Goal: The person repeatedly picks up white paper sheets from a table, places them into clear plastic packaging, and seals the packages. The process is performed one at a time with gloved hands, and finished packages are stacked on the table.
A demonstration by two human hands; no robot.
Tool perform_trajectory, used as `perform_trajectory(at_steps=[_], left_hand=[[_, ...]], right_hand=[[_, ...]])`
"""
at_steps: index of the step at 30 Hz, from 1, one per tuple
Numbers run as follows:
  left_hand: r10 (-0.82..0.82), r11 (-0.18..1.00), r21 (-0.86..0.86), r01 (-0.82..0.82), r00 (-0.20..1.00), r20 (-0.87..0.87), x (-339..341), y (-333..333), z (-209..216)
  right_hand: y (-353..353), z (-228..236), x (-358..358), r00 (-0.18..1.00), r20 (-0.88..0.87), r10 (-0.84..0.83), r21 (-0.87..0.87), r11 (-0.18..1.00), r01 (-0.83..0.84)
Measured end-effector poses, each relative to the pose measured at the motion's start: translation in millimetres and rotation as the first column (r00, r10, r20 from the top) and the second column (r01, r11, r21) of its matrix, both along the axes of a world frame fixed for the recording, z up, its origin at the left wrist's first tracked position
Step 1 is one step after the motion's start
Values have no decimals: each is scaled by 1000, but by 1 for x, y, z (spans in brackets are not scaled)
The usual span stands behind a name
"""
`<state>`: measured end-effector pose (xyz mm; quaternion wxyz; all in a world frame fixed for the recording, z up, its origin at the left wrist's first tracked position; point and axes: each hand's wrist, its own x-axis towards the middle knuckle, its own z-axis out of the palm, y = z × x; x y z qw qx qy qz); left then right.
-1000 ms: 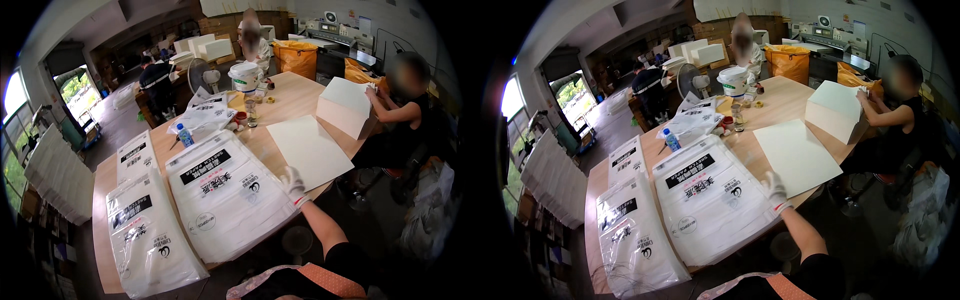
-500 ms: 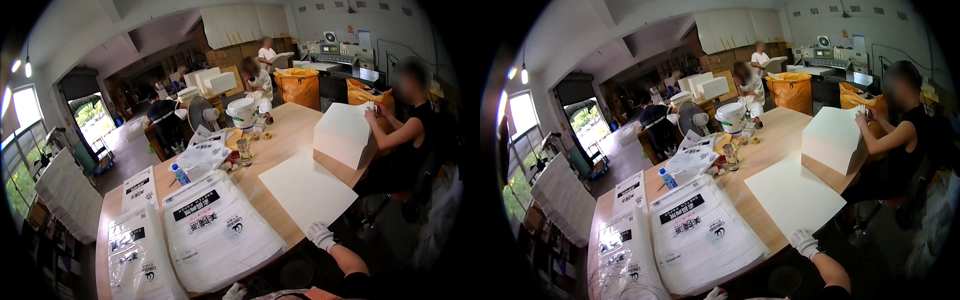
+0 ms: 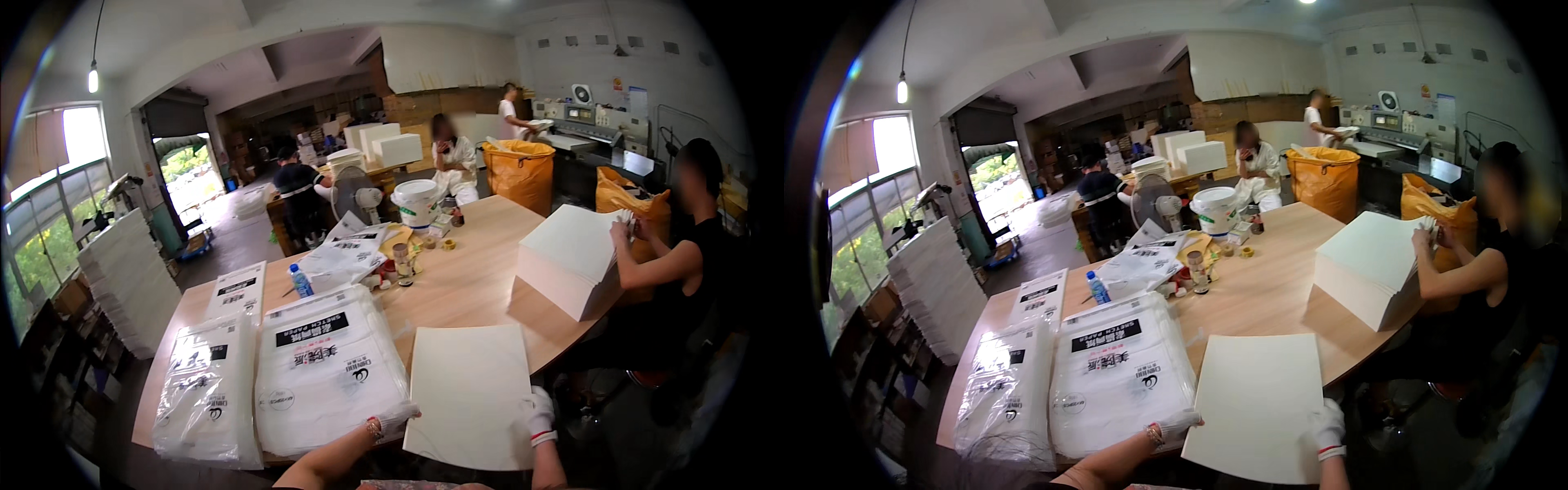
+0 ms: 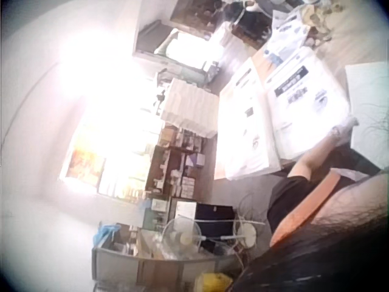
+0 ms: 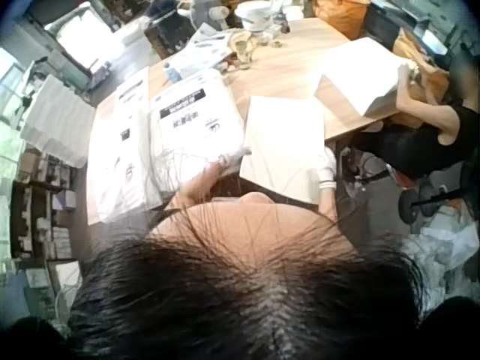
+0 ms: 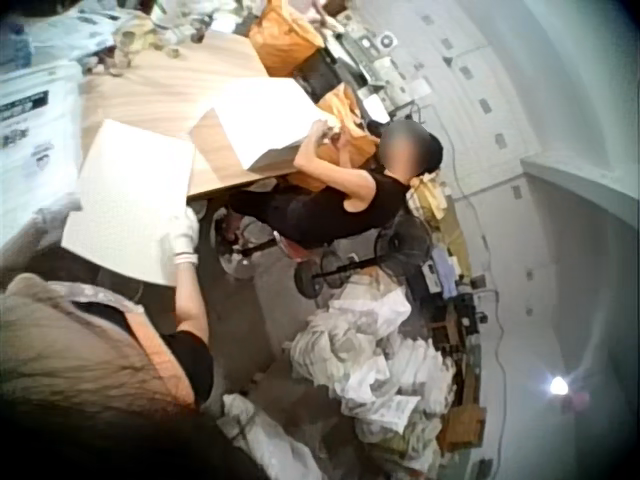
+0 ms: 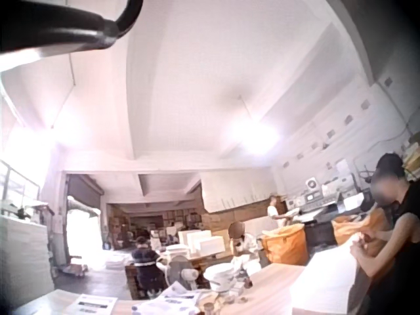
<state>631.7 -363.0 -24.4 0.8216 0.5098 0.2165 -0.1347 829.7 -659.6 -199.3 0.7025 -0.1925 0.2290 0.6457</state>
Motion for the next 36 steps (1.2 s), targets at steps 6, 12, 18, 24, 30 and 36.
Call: perform_trajectory(at_steps=[6, 12, 18, 24, 30, 36], left_hand=[[-567, 17, 948, 318, 783, -253, -13, -64, 14], [-771, 79, 981, 180, 634, -54, -13, -102, 13], [217, 497, 866, -53, 974, -65, -133, 117, -70], [176, 270, 961, 68, 977, -118, -155, 174, 3], [-46, 460, 869, -184, 972, 230, -114, 211, -63], [253, 963, -123, -239, 960, 117, -18, 282, -7]], right_hand=[[-3, 100, -93, 608, 756, -240, 10, 934, 356], [42, 88, -138, 345, 938, -42, -179, 793, 583], [44, 97, -153, 94, 992, 88, -128, 709, 693], [31, 163, -179, -220, 925, 311, -97, 750, 655], [58, 259, -243, -560, 625, 544, -276, 825, 494], [106, 288, -312, -864, 117, 490, -636, 705, 314]])
